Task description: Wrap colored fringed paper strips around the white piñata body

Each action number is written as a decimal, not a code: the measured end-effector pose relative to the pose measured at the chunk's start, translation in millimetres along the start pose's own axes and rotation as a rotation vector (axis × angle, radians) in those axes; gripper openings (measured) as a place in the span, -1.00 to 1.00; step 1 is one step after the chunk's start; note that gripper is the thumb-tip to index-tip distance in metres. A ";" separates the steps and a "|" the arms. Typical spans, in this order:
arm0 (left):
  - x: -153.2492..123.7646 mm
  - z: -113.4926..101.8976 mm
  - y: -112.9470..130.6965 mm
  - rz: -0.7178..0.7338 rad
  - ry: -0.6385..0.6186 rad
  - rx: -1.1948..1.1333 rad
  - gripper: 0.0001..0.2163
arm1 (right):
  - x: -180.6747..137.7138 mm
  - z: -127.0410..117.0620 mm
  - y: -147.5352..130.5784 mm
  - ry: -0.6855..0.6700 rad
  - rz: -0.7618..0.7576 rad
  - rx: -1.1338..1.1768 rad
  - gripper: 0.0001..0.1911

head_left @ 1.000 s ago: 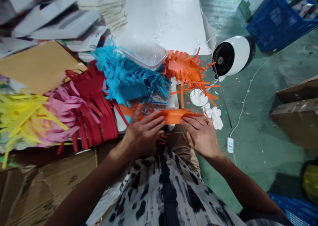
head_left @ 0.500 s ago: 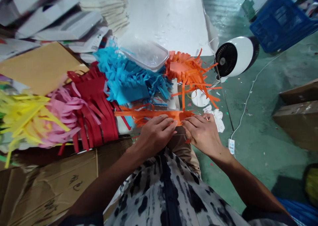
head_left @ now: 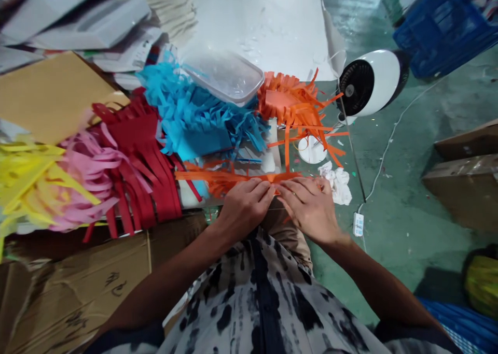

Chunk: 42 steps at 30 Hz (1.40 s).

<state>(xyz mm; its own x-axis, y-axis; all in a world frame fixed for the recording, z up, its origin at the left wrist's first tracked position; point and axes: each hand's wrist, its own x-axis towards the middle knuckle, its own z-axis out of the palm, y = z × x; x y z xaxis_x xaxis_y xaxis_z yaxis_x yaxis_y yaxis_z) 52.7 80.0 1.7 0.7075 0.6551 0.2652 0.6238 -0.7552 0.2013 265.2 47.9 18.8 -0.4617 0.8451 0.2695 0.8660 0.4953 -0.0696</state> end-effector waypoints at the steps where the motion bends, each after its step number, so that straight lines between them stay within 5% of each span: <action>1: -1.8 -0.3 0.8 0.009 0.014 0.012 -0.74 | -1.7 -0.7 1.2 0.009 -0.003 0.000 -0.75; 8: -19.9 -4.4 -0.6 0.049 0.140 0.105 -0.77 | -34.2 -38.8 39.0 -0.024 0.131 0.006 -0.83; 12: -22.1 -5.8 -0.9 0.025 0.118 0.042 -0.75 | -36.7 -56.6 23.1 0.050 0.233 0.016 -0.66; 17: -20.8 -7.9 -1.6 0.000 0.110 -0.055 -0.76 | -14.4 -21.0 -8.3 -0.100 0.044 0.115 -0.64; 21: -24.2 -16.9 -7.2 -0.106 0.113 -0.099 -0.84 | -6.2 1.9 1.7 -0.102 0.115 0.203 -0.75; 28: -26.7 -28.0 -22.9 -0.369 0.035 -0.144 -0.87 | -1.9 -5.3 3.1 -0.076 0.293 0.273 -0.75; 42: -16.4 -21.4 -22.7 -0.379 -0.007 -0.010 -0.86 | 11.7 1.4 2.1 -0.167 0.400 0.171 -0.73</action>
<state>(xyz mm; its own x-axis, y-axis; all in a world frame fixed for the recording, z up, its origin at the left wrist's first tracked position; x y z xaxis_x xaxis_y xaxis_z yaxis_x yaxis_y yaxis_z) 19.9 85.9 13.0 0.4297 0.8881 0.1633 0.8383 -0.4596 0.2933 261.4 59.2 20.5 -0.1351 0.9903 0.0316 0.9447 0.1383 -0.2972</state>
